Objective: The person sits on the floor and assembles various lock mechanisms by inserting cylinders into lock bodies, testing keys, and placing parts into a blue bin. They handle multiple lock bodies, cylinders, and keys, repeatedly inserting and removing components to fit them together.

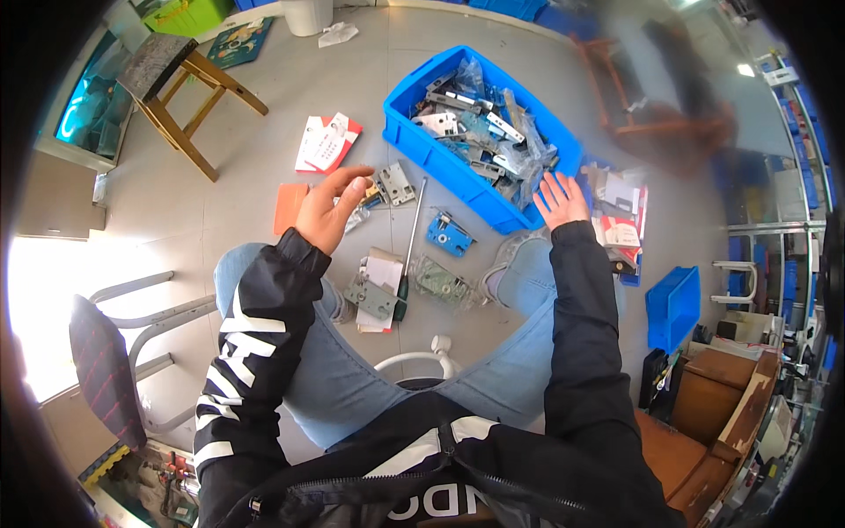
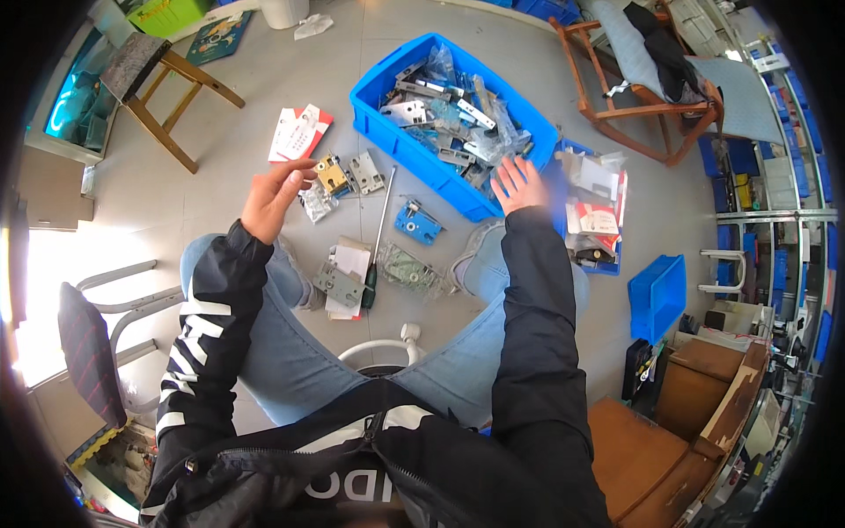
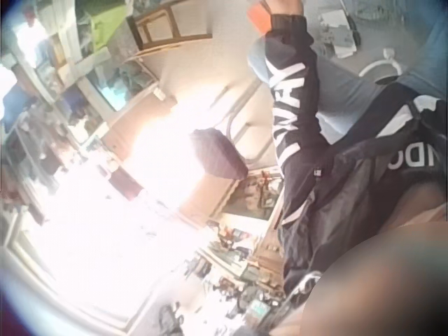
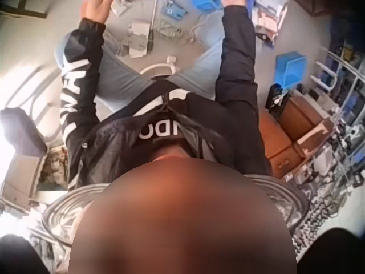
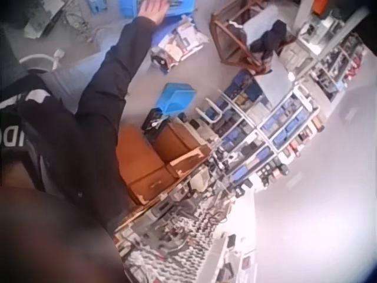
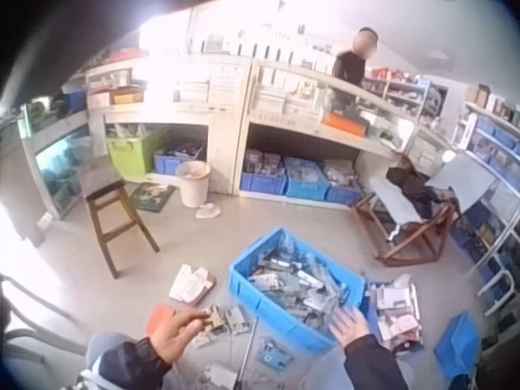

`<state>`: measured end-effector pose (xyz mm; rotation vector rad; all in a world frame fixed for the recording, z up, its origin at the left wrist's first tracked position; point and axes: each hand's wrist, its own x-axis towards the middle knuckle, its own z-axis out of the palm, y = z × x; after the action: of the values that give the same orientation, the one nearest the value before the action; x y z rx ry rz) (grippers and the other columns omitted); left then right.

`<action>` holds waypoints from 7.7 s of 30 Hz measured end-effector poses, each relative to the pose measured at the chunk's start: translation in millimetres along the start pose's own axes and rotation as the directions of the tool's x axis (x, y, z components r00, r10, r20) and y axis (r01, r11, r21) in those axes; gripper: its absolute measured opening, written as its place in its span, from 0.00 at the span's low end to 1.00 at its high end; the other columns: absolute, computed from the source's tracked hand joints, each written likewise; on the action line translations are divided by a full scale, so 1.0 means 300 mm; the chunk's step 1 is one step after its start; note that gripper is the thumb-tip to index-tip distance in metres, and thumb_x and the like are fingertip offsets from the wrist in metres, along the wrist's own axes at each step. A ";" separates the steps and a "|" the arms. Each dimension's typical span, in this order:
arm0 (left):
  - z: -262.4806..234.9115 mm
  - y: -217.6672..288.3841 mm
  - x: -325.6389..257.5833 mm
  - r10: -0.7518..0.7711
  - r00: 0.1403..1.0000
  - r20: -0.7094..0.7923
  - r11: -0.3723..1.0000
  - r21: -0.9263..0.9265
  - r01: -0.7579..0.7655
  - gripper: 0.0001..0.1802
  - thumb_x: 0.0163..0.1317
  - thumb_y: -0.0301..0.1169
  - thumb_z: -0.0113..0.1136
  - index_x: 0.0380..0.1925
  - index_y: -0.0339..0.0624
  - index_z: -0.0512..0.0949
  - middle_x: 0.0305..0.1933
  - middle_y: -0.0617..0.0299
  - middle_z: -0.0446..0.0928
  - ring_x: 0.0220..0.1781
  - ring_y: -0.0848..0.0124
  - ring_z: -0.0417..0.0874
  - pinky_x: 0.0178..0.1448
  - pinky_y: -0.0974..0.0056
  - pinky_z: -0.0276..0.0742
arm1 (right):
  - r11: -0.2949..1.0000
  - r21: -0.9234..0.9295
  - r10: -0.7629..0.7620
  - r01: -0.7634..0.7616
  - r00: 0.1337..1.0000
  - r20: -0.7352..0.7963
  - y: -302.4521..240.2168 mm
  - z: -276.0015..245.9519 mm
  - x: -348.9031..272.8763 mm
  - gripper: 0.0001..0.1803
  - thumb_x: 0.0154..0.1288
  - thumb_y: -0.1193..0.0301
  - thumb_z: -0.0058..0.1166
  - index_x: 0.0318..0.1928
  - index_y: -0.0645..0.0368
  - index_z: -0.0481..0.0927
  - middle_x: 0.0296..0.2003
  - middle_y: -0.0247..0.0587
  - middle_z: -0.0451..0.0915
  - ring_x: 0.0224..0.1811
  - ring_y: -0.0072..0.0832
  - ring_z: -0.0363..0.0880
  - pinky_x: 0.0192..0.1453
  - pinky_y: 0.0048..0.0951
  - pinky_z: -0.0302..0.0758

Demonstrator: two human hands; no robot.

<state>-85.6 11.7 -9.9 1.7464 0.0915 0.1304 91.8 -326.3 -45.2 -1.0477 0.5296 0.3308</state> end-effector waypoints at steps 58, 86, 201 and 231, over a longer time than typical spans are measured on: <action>0.043 0.068 0.188 -0.081 0.982 0.173 0.565 -0.804 0.188 0.14 0.63 0.36 0.48 0.43 0.40 0.71 0.44 0.54 0.75 0.45 0.66 0.77 0.51 0.60 0.73 | 0.829 -0.435 0.560 -0.352 0.509 0.654 0.178 0.483 -0.339 0.15 0.69 0.59 0.35 0.40 0.58 0.69 0.24 0.35 0.73 0.20 0.17 0.66 0.27 0.19 0.65; 0.090 0.008 0.209 -0.287 0.952 0.103 0.667 -0.692 0.276 0.13 0.59 0.31 0.53 0.44 0.41 0.73 0.42 0.61 0.76 0.44 0.73 0.78 0.48 0.68 0.75 | 0.910 -0.341 0.402 -0.237 0.709 0.580 0.207 0.459 -0.272 0.15 0.69 0.61 0.35 0.29 0.57 0.67 0.19 0.31 0.62 0.19 0.17 0.57 0.23 0.19 0.59; 0.124 0.045 0.182 -0.196 0.974 0.115 0.880 -0.418 0.227 0.26 0.53 0.31 0.61 0.49 0.35 0.63 0.39 0.56 0.74 0.40 0.73 0.75 0.44 0.68 0.71 | -0.032 -0.443 -0.602 0.896 0.337 0.724 0.078 0.483 -0.281 0.12 0.58 0.73 0.53 0.42 0.62 0.74 0.32 0.37 0.77 0.27 0.18 0.72 0.30 0.19 0.69; 0.109 0.057 0.202 -0.318 0.808 0.496 0.487 -0.646 0.588 0.45 0.38 0.13 0.50 0.62 0.45 0.52 0.48 0.61 0.69 0.46 0.74 0.72 0.46 0.70 0.70 | 0.387 -0.585 -0.342 0.713 0.700 0.627 0.116 0.462 -0.289 0.09 0.60 0.72 0.51 0.40 0.62 0.73 0.26 0.34 0.75 0.23 0.15 0.69 0.27 0.18 0.67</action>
<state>-21.3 -15.1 3.2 0.7724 0.2354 -0.4672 38.1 -188.3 32.3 -1.9268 -0.4743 0.1674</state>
